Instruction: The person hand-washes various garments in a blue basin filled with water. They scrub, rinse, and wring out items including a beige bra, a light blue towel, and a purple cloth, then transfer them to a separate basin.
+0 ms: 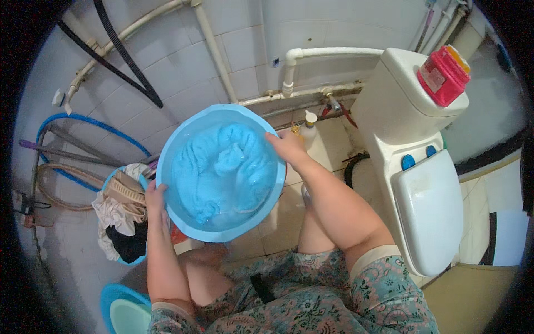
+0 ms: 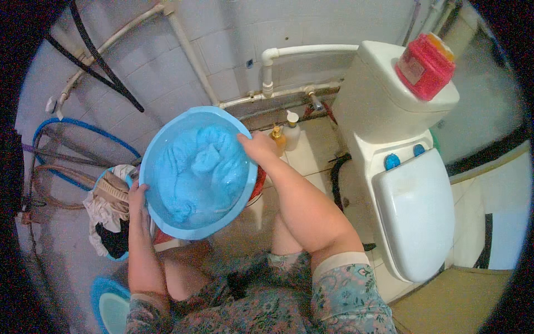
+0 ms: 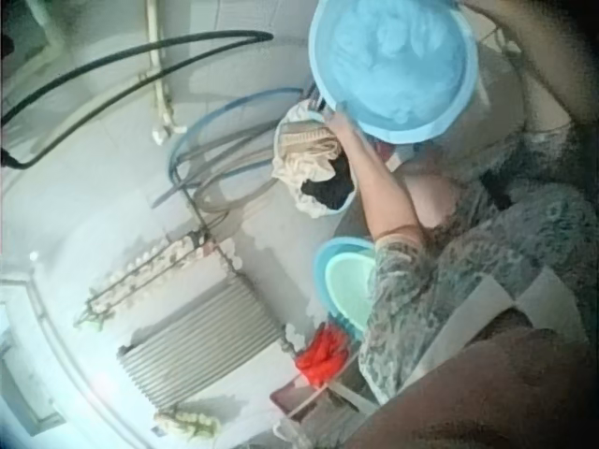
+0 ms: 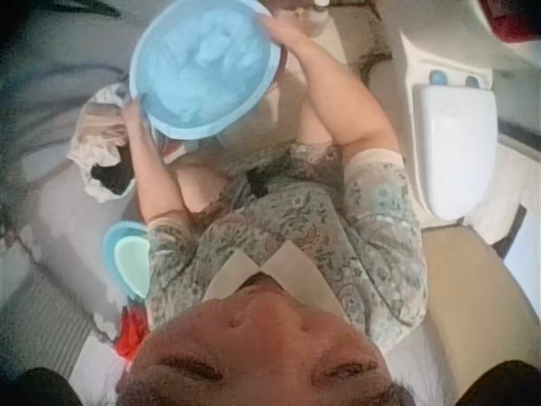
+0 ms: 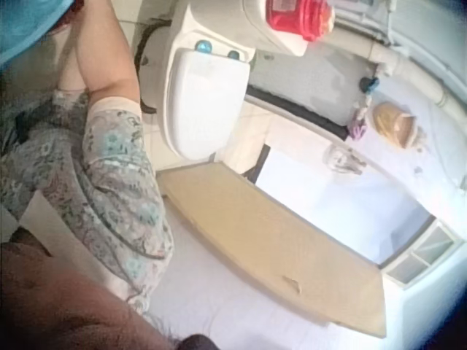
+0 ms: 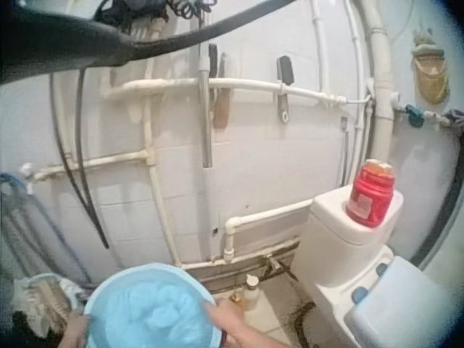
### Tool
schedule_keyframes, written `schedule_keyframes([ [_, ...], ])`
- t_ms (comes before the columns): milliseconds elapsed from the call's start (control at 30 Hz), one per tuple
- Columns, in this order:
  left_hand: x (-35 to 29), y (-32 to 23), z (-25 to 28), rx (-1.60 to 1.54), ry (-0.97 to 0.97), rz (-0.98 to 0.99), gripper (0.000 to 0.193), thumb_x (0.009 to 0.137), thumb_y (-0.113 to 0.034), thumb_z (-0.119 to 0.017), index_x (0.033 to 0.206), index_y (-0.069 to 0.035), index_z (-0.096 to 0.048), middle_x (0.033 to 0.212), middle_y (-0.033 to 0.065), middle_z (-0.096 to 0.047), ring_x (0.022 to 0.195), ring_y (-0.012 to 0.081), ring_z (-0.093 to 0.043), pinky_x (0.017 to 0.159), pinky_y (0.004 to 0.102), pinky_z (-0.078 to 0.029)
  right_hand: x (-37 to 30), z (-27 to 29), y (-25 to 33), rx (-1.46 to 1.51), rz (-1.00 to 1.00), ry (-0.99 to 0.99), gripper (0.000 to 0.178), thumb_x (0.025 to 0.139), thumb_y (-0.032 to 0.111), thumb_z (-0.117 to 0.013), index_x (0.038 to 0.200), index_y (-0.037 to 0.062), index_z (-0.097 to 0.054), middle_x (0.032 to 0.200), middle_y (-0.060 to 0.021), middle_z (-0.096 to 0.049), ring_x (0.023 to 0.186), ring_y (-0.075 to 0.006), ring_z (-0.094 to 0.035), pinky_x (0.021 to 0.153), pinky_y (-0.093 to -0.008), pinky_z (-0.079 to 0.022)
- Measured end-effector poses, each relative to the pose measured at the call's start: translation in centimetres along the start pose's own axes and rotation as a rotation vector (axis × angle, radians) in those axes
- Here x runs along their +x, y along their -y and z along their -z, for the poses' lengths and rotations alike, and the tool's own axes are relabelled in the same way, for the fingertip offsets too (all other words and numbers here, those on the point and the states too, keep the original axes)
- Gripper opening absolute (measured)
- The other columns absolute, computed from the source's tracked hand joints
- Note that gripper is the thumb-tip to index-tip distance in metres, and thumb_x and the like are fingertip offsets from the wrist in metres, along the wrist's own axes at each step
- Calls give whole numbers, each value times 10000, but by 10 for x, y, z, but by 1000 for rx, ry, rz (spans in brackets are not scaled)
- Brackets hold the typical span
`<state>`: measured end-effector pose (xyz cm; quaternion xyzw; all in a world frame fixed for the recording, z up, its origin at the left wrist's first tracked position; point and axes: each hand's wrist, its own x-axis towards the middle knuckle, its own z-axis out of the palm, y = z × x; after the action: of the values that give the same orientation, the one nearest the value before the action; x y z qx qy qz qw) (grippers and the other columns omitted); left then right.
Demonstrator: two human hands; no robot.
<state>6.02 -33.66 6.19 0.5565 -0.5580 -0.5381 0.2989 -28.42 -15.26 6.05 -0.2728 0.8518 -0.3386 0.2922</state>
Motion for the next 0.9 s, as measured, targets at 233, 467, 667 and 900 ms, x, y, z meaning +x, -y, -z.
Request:
schedule_keyframes([
  [233,24,34,-78,110,108,-19,358,739,-27,-522,1091,43,-525,979,135,-599,872,213,-573,765,316,-449,30,28,-65,-41,-112,-39,565,774,529,-507,1023,36,-623,978,-191,-624,950,-308,-592,846,-383,-436],
  [467,56,42,-90,117,-14,-178,291,761,-70,-531,1038,16,-546,919,110,-607,798,204,-580,716,325,-453,28,20,-79,-154,44,228,469,768,406,-544,982,-4,-622,963,-211,-621,932,-318,-598,814,-388,-454],
  [667,74,57,-77,304,0,-169,288,783,-99,-512,1050,9,-524,958,122,-589,836,225,-566,747,336,-442,36,3,-79,-206,-25,263,391,798,344,-533,969,3,-623,899,-187,-636,850,-301,-618,768,-377,-465],
  [900,85,67,-76,378,35,-164,374,774,-75,-492,1135,20,-474,1093,180,-534,995,287,-532,848,356,-422,31,4,-75,-331,19,197,397,798,345,-533,931,-15,-633,938,-222,-618,875,-331,-606,777,-394,-467],
])
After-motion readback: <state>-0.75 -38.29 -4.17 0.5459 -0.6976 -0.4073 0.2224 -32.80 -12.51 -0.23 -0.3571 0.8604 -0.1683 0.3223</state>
